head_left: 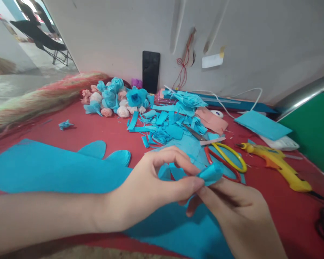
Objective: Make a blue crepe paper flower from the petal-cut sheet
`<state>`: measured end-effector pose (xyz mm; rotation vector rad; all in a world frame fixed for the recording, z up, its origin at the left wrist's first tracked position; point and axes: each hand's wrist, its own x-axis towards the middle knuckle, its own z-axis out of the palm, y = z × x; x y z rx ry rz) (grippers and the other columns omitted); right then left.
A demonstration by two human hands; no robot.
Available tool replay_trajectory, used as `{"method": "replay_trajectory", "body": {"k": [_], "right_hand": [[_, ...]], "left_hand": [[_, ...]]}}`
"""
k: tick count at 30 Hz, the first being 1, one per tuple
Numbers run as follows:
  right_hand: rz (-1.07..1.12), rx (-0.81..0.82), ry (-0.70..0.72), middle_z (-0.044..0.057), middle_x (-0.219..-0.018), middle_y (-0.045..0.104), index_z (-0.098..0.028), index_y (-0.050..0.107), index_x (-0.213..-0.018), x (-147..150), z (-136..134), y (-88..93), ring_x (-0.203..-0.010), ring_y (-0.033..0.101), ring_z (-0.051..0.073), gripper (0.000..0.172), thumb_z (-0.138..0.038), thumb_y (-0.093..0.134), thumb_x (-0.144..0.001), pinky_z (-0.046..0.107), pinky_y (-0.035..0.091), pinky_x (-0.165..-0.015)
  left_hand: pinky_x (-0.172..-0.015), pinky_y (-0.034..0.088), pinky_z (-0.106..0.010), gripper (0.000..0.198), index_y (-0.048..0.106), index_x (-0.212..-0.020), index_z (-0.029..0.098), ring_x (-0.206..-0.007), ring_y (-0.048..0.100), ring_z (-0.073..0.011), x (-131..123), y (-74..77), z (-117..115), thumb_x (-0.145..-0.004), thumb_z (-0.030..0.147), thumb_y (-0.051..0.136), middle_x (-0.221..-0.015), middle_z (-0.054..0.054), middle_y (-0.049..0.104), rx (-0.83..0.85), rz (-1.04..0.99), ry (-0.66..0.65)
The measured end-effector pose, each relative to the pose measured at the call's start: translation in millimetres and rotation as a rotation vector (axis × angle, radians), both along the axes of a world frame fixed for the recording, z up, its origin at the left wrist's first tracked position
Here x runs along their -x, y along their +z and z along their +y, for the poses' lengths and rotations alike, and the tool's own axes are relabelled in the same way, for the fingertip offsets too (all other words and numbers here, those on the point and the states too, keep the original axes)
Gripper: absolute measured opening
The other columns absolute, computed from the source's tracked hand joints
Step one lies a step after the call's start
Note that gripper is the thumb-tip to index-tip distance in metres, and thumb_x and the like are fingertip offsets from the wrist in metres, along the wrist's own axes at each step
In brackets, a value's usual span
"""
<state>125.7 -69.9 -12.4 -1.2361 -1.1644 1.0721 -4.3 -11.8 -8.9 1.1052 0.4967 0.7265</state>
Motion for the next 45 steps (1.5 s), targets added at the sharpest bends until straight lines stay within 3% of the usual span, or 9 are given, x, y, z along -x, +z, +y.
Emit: {"method": "replay_trajectory", "body": {"k": [4,9,13,17,21,24,30,40,45], "right_hand": [[0.062,0.023,-0.08,-0.004,-0.05,0.061,-0.024,0.067,-0.053,8,1,1.4,-0.042,0.055,0.007,0.015,-0.025,0.066,-0.068,0.007,0.046,-0.043],[0.122,0.06,-0.257,-0.005,-0.052,0.061,-0.025,0.068,-0.058,13,3,7.6,-0.043,0.053,0.005,0.007,-0.018,0.07,-0.056,0.003,0.044,-0.042],[-0.034,0.002,-0.183,-0.004,-0.06,0.062,-0.025,0.067,-0.071,-2,5,9.2,-0.048,0.055,0.006,0.012,-0.021,0.071,-0.061,0.005,0.046,-0.045],[-0.049,0.01,-0.168,-0.002,-0.069,0.065,-0.027,0.066,-0.077,-12,4,8.0,-0.056,0.058,0.009,0.015,-0.031,0.073,-0.064,0.01,0.05,-0.051],[-0.018,0.045,-0.155,-0.002,-0.071,0.066,-0.029,0.067,-0.078,-11,5,5.1,-0.058,0.059,0.01,0.016,-0.032,0.074,-0.063,0.01,0.05,-0.054],[0.003,0.046,-0.154,-0.003,-0.071,0.066,-0.03,0.067,-0.075,-12,7,3.3,-0.059,0.06,0.009,0.013,-0.03,0.074,-0.064,0.009,0.049,-0.054],[0.019,0.019,-0.207,-0.003,-0.061,0.062,-0.027,0.068,-0.069,-12,2,6.2,-0.052,0.057,0.008,0.014,-0.024,0.076,-0.058,0.008,0.049,-0.049],[0.066,0.055,-0.18,-0.004,-0.06,0.062,-0.027,0.067,-0.067,-9,8,3.5,-0.052,0.058,0.006,0.008,-0.024,0.073,-0.063,0.005,0.047,-0.048],[0.009,0.085,-0.246,0.0,-0.056,0.059,-0.021,0.066,-0.066,-8,8,4.1,-0.049,0.056,0.013,0.018,-0.034,0.075,-0.058,0.016,0.049,-0.042]], "left_hand": [[-0.045,0.044,-0.018,0.012,0.055,-0.066,0.014,-0.052,0.05,-0.0048,0,2.0,3,-0.069,0.018,0.065,-0.073,0.003,0.051,-0.054,0.055,0.034],[-0.065,0.045,-0.017,0.009,0.06,-0.062,0.015,-0.068,0.052,-0.0069,4,11.9,10,-0.068,0.015,0.066,-0.072,0.003,0.055,-0.259,0.139,0.131],[-0.065,0.045,-0.016,0.007,0.061,-0.064,0.016,-0.068,0.053,-0.0069,7,18.8,12,-0.07,0.017,0.065,-0.069,0.004,0.058,-0.312,0.136,0.14],[-0.065,0.046,-0.016,0.006,0.064,-0.066,0.015,-0.069,0.056,-0.0084,6,19.4,13,-0.069,0.02,0.066,-0.067,0.002,0.062,-0.283,0.199,0.122],[-0.047,0.043,-0.016,0.012,0.063,-0.068,0.015,-0.049,0.052,-0.0063,4,16.0,13,-0.068,0.026,0.066,-0.056,0.002,0.059,-0.152,0.259,0.05],[-0.041,0.037,-0.015,0.015,0.062,-0.07,0.015,-0.041,0.045,-0.0044,5,13.4,12,-0.067,0.029,0.066,-0.049,0.004,0.053,-0.149,0.283,0.044],[-0.041,0.036,-0.016,0.016,0.063,-0.069,0.014,-0.043,0.044,-0.0053,5,12.7,11,-0.066,0.03,0.066,-0.052,0.002,0.055,-0.205,0.328,0.063],[-0.045,0.038,-0.017,0.015,0.065,-0.071,0.015,-0.048,0.046,-0.0062,6,8.5,11,-0.067,0.03,0.066,-0.062,0.001,0.061,-0.272,0.367,0.097],[-0.047,0.039,-0.016,0.014,0.065,-0.07,0.016,-0.05,0.048,-0.0058,5,8.5,12,-0.068,0.029,0.066,-0.064,0.002,0.062,-0.27,0.35,0.089]]}}
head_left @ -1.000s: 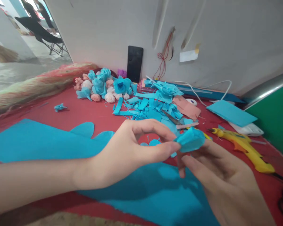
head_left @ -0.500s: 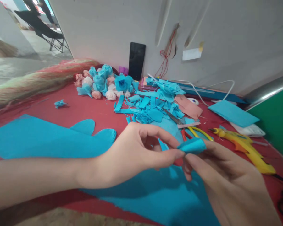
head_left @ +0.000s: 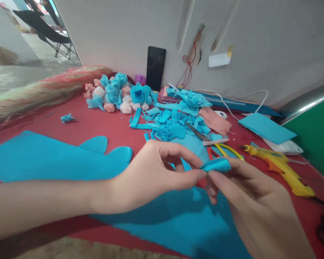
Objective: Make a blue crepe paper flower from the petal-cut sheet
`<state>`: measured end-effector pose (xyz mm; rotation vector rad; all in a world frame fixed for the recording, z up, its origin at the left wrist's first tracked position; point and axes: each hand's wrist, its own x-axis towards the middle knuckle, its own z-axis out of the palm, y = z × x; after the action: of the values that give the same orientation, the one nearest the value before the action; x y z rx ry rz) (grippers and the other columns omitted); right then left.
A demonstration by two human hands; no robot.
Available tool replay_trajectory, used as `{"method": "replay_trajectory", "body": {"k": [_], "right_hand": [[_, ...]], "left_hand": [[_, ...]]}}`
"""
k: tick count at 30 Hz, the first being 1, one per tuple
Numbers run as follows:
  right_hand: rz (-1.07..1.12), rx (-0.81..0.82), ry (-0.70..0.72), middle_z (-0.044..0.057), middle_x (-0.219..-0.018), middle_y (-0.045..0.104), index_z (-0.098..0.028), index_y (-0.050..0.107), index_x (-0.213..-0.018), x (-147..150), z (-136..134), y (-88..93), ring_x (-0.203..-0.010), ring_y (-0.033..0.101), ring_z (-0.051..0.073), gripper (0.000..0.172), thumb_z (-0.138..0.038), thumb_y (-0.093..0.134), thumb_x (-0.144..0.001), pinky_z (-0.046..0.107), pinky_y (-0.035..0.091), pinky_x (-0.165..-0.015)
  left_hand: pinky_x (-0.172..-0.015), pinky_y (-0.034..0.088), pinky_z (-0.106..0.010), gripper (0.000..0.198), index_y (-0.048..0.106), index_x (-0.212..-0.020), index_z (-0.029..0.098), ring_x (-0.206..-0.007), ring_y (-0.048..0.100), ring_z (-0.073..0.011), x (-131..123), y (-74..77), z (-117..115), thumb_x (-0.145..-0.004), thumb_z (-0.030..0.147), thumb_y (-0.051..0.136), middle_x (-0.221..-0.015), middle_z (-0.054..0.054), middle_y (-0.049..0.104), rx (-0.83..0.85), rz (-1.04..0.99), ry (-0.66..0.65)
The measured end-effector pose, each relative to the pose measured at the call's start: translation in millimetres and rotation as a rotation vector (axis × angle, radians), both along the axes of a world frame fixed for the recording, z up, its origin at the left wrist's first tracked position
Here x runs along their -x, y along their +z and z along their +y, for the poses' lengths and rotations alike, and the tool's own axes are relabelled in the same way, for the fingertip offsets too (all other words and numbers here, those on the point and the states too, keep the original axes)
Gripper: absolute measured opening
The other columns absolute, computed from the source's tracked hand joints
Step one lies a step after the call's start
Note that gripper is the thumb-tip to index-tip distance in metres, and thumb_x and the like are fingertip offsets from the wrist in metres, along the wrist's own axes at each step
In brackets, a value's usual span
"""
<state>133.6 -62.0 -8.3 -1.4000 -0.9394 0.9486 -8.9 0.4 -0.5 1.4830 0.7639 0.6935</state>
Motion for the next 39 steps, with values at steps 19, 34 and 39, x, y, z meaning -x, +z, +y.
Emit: {"method": "replay_trajectory", "body": {"k": [19,34,39], "right_hand": [[-0.356,-0.064,-0.006,-0.002,-0.072,0.064,-0.033,0.064,-0.082,-30,-4,-0.3,-0.051,0.057,0.012,0.021,-0.042,0.069,-0.064,0.015,0.046,-0.039],[-1.578,0.907,-0.184,0.006,-0.096,0.057,-0.011,0.057,-0.094,-205,21,-38.4,-0.089,0.056,0.016,0.016,-0.025,0.052,-0.087,0.035,0.047,-0.079],[-1.532,0.869,-0.208,0.006,-0.1,0.056,-0.013,0.055,-0.1,-212,22,-46.4,-0.09,0.055,0.017,0.019,-0.028,0.052,-0.087,0.033,0.047,-0.078]], "left_hand": [[-0.04,0.042,-0.009,0.007,0.064,-0.063,0.015,-0.04,0.049,-0.0014,-4,5.8,2,-0.064,0.02,0.068,-0.046,0.007,0.056,0.279,-0.07,0.026],[-0.047,0.043,-0.016,0.008,0.065,-0.057,0.017,-0.038,0.046,-0.0026,-6,4.0,1,-0.063,0.019,0.069,-0.038,0.008,0.053,0.31,-0.042,0.059],[-0.049,0.043,-0.016,0.007,0.066,-0.057,0.018,-0.038,0.047,-0.0025,-6,0.1,1,-0.063,0.019,0.07,-0.039,0.008,0.054,0.317,-0.034,0.049]]}}
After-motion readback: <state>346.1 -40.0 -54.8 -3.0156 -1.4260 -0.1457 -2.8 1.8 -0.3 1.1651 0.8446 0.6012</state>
